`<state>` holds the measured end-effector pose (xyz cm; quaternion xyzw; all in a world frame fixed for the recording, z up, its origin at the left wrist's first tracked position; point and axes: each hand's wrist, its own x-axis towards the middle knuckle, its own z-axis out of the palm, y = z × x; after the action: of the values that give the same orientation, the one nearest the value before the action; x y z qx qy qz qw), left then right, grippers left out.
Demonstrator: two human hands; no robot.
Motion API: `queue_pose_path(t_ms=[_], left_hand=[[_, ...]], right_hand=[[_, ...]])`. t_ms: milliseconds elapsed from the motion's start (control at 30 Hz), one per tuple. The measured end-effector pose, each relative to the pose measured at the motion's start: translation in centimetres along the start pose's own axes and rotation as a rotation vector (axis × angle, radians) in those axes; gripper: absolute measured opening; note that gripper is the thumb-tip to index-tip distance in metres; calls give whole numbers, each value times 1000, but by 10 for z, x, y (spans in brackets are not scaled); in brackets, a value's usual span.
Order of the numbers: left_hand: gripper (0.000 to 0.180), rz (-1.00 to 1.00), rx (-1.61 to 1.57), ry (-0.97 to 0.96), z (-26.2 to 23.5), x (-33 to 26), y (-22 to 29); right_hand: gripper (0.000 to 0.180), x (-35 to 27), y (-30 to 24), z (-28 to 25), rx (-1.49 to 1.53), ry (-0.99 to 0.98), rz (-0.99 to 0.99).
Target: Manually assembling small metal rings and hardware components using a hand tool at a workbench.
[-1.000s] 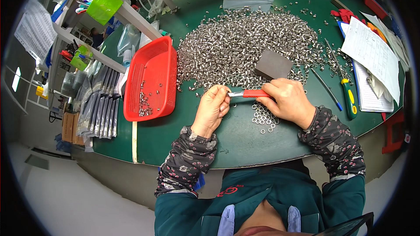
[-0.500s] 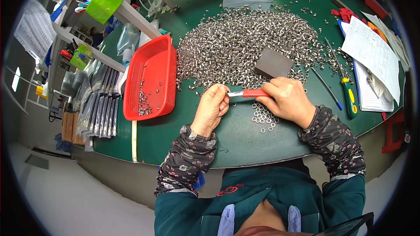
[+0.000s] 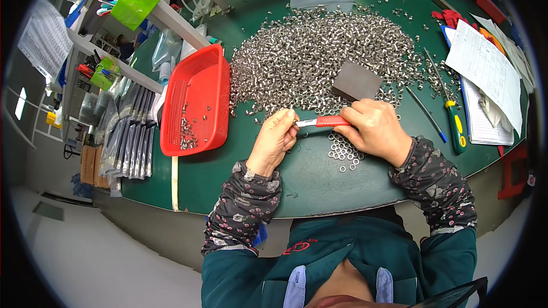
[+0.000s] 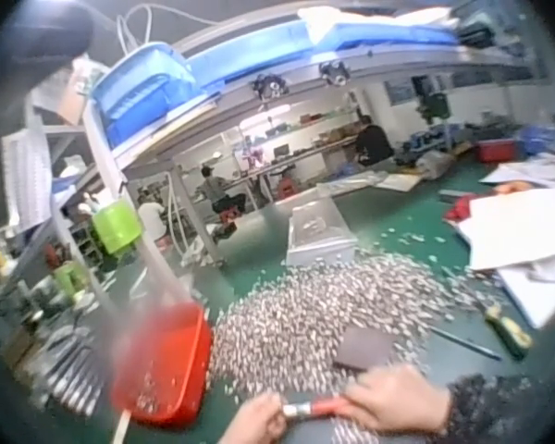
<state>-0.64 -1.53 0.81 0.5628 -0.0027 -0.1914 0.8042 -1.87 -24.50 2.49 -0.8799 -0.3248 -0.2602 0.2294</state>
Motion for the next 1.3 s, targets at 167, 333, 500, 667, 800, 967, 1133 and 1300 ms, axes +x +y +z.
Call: queue_pose_path(t_ms=[167,333,500,667,800,967,1133,1300], left_hand=[[24,-96,28,-57,-3,-3,8],[24,-178,29,-108,-5,-4,15],[20,-232,13,-202,-13,-3,13],[25,-305,49,-211,-8,-7,19],[25,-334,91,-199,-9,-6,18],[19,-400,134,-216,-8,-7,18],[20,-430,162,-245,-7,-6,20],[21,-432,198,-253,-4,-7,21]], right_hand=[[20,1,1,-1,-23,-6,-47],[21,0,4,-1,-21,-7,-87],[22,2,4,-2,-1,1,-121],[24,3,4,-5,-48,11,-160],[25,4,5,-6,-42,15,-181],[25,5,7,-9,-46,-12,-221],[27,7,8,-10,-59,6,-246],[27,8,8,-10,-85,10,-256]])
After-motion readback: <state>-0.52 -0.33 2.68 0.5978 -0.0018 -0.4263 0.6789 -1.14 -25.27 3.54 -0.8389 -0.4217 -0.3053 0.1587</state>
